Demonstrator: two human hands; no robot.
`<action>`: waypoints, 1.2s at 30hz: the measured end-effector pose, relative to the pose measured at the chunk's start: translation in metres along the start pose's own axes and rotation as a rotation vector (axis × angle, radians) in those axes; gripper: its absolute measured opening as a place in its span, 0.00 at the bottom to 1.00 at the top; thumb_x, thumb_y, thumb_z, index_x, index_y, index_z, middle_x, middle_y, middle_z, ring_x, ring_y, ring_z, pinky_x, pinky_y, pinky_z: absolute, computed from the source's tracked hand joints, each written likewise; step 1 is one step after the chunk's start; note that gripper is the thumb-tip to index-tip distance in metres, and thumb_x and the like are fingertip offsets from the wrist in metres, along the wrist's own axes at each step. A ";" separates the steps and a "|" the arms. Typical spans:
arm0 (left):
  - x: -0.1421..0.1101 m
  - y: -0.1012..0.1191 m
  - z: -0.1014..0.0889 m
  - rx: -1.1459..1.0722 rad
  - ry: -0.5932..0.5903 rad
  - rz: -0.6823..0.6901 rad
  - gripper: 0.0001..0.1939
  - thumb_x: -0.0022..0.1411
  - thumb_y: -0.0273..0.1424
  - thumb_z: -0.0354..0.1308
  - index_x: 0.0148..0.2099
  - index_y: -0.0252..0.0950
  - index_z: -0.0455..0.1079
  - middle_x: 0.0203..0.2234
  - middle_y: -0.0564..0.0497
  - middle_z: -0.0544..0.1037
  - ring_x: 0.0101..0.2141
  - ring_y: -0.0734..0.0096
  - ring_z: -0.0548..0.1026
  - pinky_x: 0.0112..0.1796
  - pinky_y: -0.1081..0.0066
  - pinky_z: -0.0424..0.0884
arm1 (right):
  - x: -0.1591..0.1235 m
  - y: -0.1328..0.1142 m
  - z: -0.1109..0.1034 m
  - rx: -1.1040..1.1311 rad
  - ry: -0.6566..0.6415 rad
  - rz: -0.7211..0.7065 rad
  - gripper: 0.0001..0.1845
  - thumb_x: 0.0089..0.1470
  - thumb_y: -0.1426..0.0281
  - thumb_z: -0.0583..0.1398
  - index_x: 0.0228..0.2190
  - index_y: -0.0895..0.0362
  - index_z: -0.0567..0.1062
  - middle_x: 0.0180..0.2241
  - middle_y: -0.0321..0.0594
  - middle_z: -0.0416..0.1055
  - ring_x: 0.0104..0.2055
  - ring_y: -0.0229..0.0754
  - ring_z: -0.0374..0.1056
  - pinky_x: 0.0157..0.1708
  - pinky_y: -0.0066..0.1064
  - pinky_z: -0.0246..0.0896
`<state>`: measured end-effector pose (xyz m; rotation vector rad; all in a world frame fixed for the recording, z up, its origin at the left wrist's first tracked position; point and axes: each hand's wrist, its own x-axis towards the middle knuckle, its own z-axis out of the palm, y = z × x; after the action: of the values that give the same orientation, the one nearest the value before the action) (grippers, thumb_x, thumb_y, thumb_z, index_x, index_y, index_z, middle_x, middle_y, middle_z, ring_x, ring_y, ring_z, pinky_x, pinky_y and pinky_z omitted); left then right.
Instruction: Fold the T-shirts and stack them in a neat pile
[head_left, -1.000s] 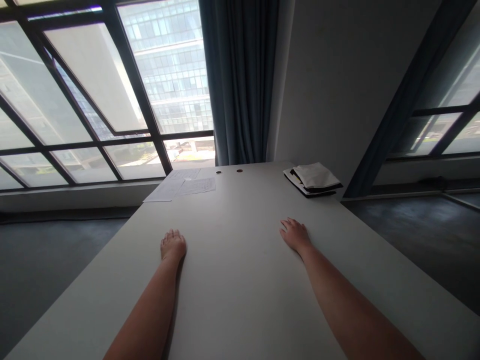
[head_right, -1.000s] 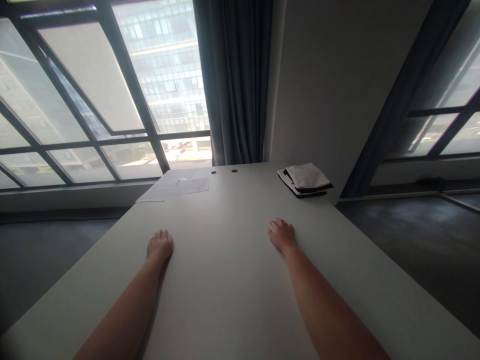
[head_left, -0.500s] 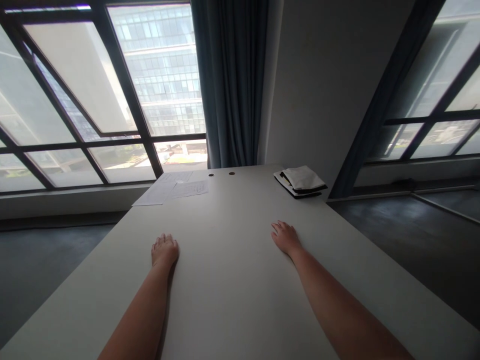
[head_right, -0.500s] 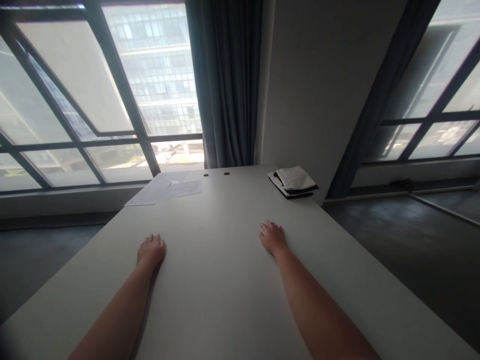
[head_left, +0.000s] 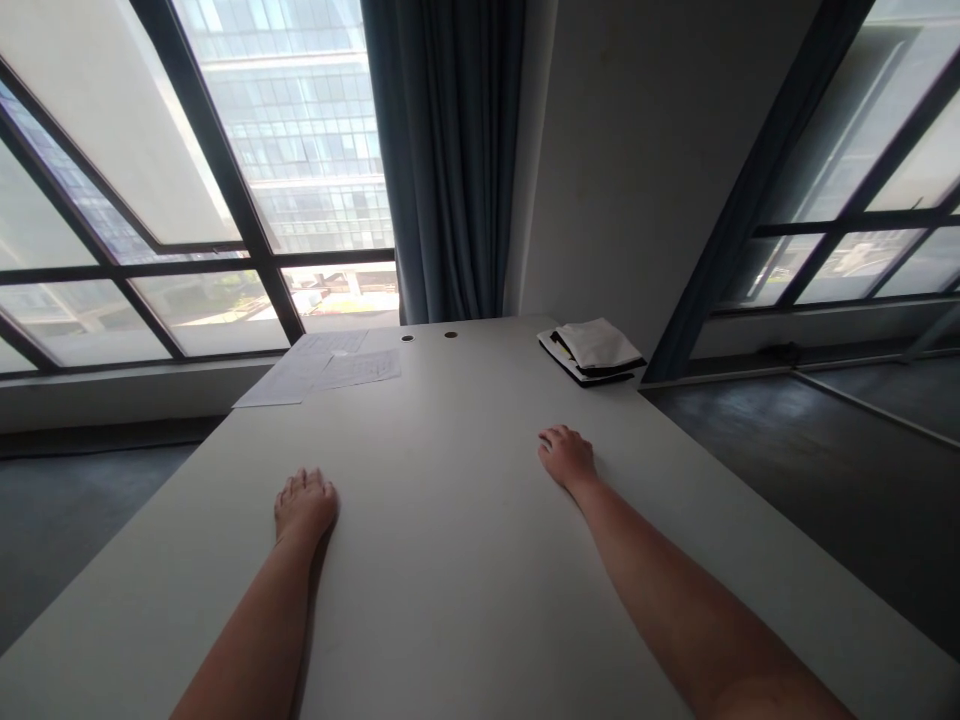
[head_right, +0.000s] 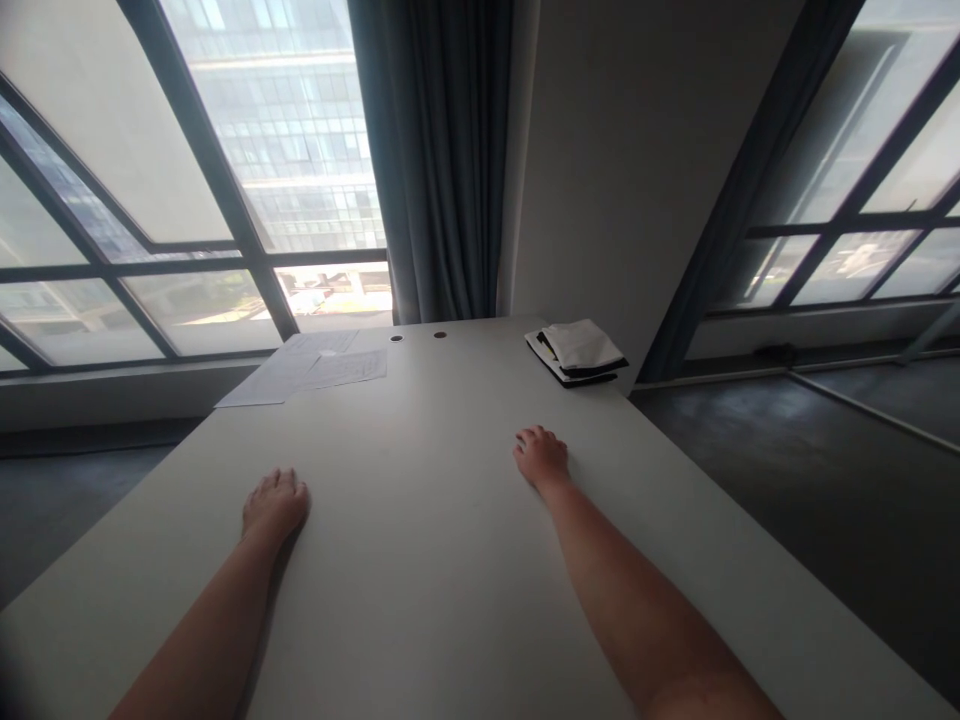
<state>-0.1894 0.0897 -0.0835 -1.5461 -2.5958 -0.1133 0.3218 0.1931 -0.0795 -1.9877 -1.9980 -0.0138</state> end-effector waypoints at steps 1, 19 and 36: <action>0.001 0.000 0.002 -0.001 0.002 0.000 0.31 0.71 0.36 0.43 0.70 0.29 0.65 0.70 0.35 0.64 0.68 0.47 0.62 0.66 0.53 0.58 | 0.009 0.004 0.000 -0.005 0.021 0.045 0.20 0.64 0.63 0.55 0.51 0.51 0.80 0.56 0.48 0.73 0.57 0.52 0.67 0.56 0.43 0.58; -0.003 0.015 -0.012 -0.017 -0.017 -0.077 0.30 0.69 0.33 0.47 0.69 0.28 0.64 0.69 0.31 0.63 0.66 0.46 0.62 0.64 0.51 0.56 | 0.176 0.082 0.008 0.032 0.073 0.693 0.28 0.65 0.59 0.59 0.57 0.67 0.74 0.52 0.73 0.72 0.56 0.59 0.67 0.49 0.48 0.53; -0.002 0.023 -0.024 -0.093 -0.005 -0.158 0.28 0.68 0.36 0.47 0.66 0.31 0.66 0.66 0.33 0.65 0.64 0.44 0.63 0.62 0.50 0.58 | 0.196 0.099 0.001 0.080 -0.037 0.614 0.22 0.70 0.68 0.51 0.56 0.60 0.78 0.52 0.67 0.74 0.55 0.53 0.69 0.47 0.48 0.48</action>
<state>-0.1667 0.0957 -0.0604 -1.3680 -2.7506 -0.2480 0.4222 0.3867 -0.0568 -2.4668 -1.3050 0.2397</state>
